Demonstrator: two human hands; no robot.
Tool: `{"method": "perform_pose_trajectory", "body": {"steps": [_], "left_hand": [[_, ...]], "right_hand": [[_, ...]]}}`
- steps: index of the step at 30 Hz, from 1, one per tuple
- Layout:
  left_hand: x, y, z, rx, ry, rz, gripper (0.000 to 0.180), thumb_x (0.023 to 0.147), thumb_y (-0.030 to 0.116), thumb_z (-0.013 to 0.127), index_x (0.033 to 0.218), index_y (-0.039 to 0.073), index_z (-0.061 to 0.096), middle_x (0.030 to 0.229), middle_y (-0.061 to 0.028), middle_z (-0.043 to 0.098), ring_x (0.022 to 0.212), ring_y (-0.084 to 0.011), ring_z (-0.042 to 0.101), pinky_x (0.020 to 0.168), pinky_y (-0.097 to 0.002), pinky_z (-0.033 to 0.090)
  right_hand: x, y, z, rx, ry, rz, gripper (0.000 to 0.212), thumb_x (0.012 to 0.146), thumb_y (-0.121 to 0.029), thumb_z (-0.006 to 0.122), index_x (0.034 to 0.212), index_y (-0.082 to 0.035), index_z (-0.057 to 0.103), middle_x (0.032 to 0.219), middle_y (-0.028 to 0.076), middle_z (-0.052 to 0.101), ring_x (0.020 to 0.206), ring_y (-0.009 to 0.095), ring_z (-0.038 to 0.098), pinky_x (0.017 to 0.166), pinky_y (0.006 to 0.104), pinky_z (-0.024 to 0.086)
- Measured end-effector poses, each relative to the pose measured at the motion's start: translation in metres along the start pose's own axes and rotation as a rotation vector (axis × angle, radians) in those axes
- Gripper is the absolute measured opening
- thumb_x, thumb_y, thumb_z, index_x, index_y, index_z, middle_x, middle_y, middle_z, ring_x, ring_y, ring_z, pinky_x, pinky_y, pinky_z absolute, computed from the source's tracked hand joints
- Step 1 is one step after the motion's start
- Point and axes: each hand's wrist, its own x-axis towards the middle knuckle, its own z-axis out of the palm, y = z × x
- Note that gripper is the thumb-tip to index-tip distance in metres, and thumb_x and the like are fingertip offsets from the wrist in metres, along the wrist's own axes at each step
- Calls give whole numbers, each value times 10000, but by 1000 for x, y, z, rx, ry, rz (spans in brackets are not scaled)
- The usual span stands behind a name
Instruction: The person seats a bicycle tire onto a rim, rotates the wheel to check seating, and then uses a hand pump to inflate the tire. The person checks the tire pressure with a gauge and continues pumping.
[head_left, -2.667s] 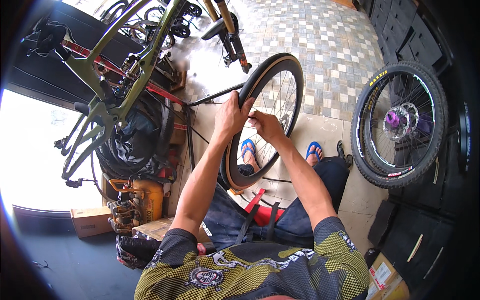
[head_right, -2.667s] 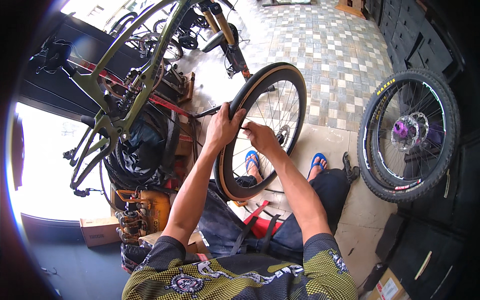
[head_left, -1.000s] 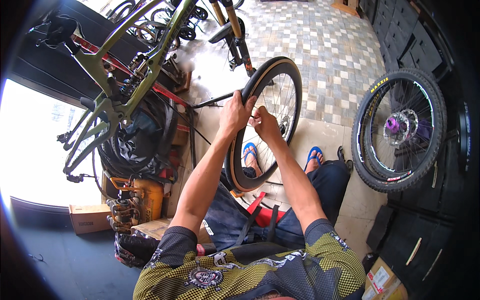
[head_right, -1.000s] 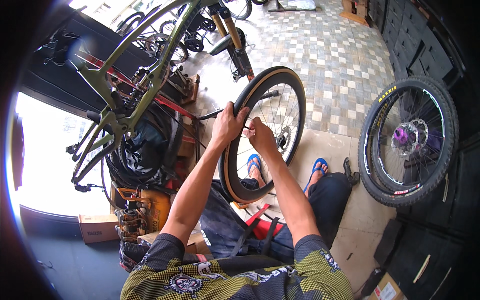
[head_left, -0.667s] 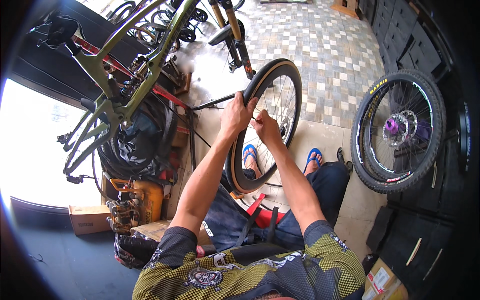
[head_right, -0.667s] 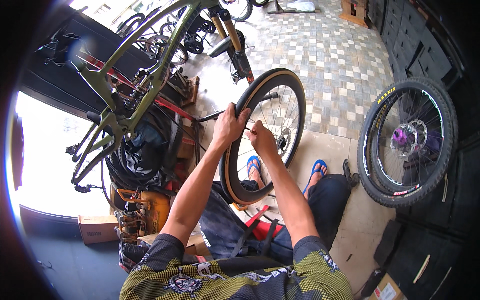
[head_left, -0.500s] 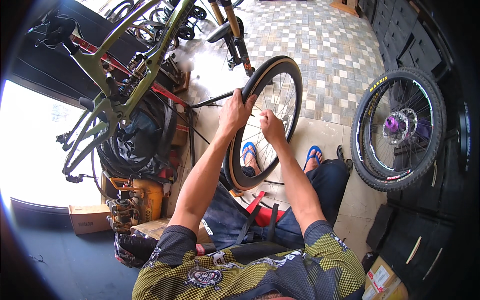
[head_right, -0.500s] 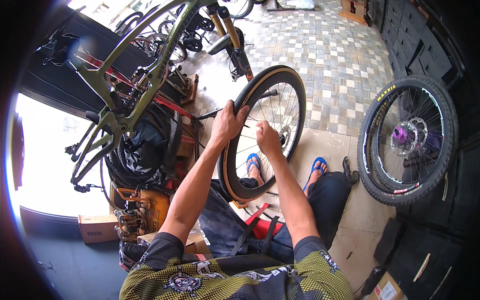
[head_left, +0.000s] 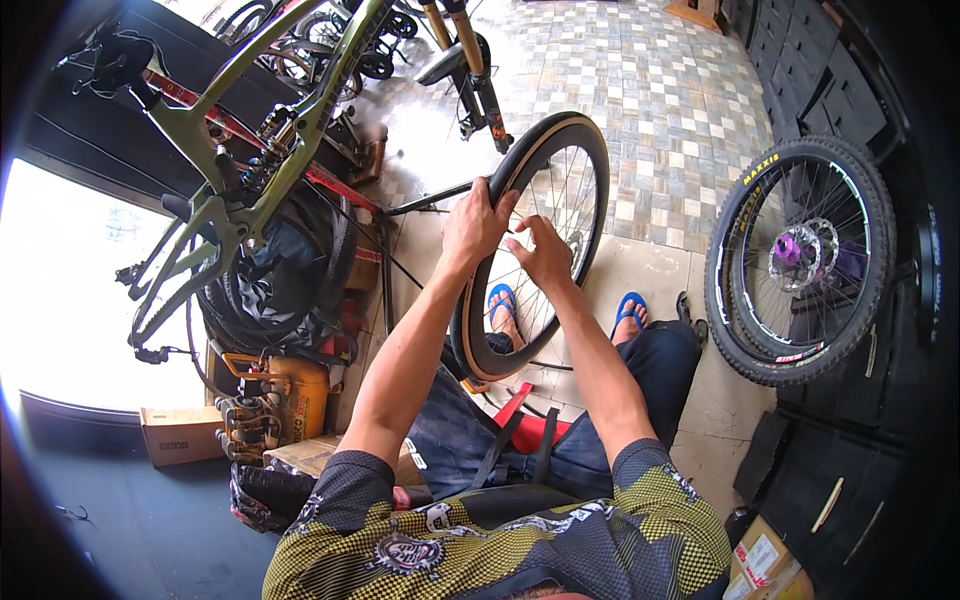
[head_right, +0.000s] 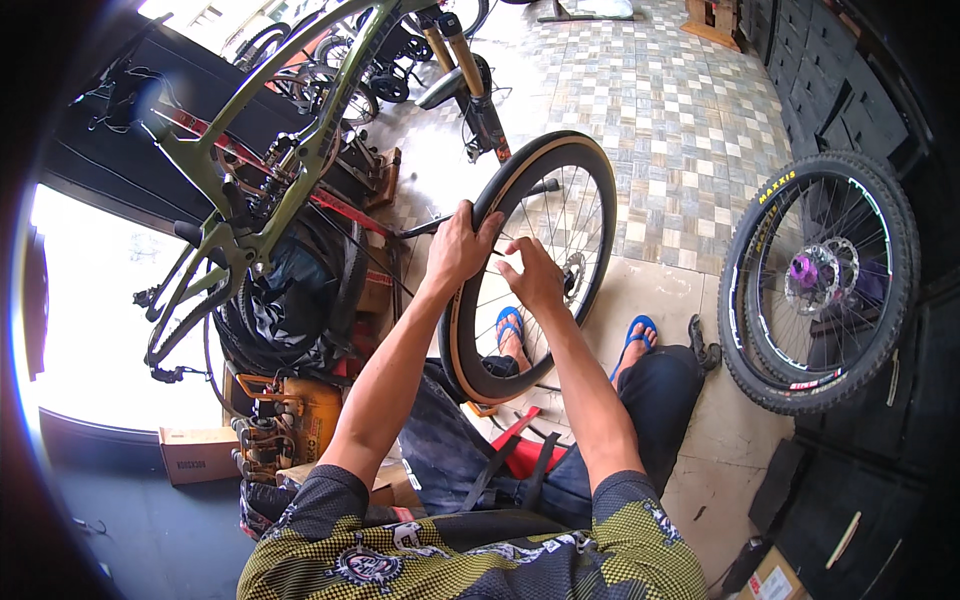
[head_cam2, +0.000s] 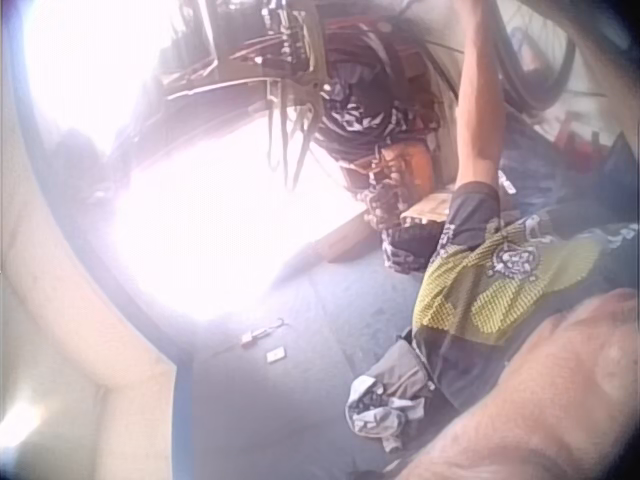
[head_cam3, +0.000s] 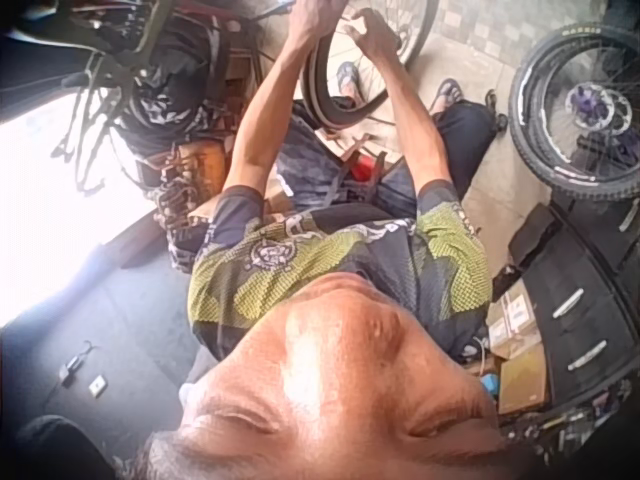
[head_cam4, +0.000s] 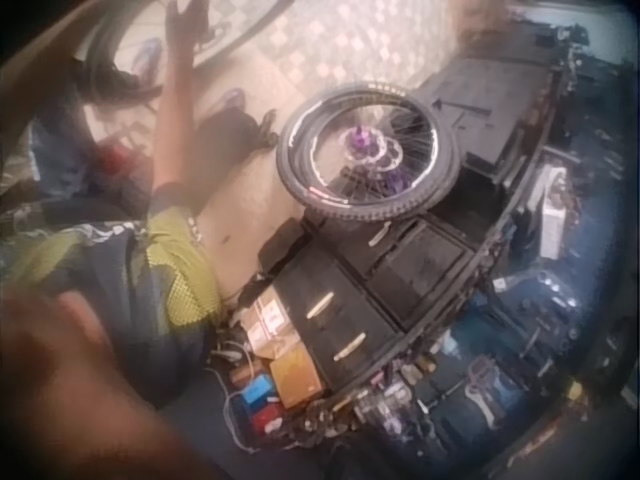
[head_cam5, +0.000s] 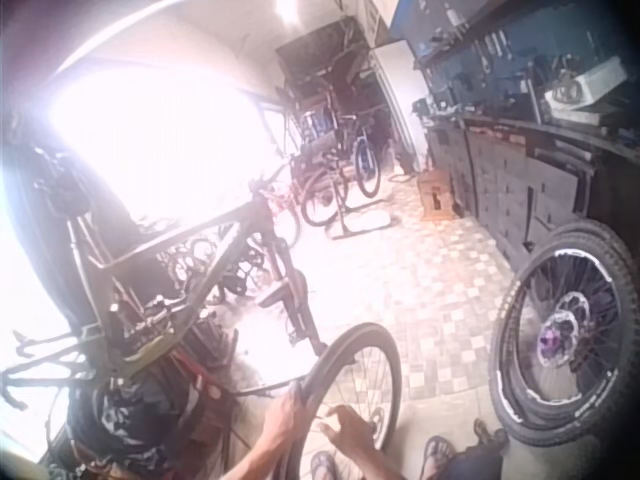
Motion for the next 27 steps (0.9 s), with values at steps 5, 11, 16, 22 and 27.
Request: {"method": "perform_pose_trajectory", "body": {"steps": [5,11,16,22,27], "left_hand": [[0,2,-1,1,2,4,575,1030,551,601,1082,-21,580,934,-320,723,938,-519,701,821,-585,532],[-2,-3,2,-20,32,15,568,1025,547,613,1078,-18,585,936,-319,724,946,-520,701,823,-583,535],[-2,-1,1,-6,8,-12,568,1020,545,621,1066,-20,590,933,-315,726,948,-516,705,825,-579,540],[-4,-1,1,-14,28,-2,570,1020,547,622,1065,-20,586,928,-309,723,941,-514,704,827,-578,538],[-3,3,1,-8,3,-9,562,1021,546,622,1079,-11,577,933,-304,724,943,-514,704,824,-591,529]], "right_hand": [[3,10,2,-60,-13,-51,293,891,-300,824,1111,-185,668,925,49,595,791,261,629,733,418,512],[2,-3,-9,-55,-108,30,192,937,-300,766,1057,-176,680,1047,71,635,946,326,684,821,467,543],[3,6,-2,-116,-24,-73,234,906,-310,806,1060,-186,682,931,57,607,783,270,645,729,425,530],[0,5,-2,-52,-19,-49,204,918,-243,763,1093,-193,673,925,60,604,783,262,647,716,426,534],[-1,8,-4,-103,-25,-86,215,921,-241,760,1101,-192,652,946,59,615,781,267,651,711,433,533]]}}
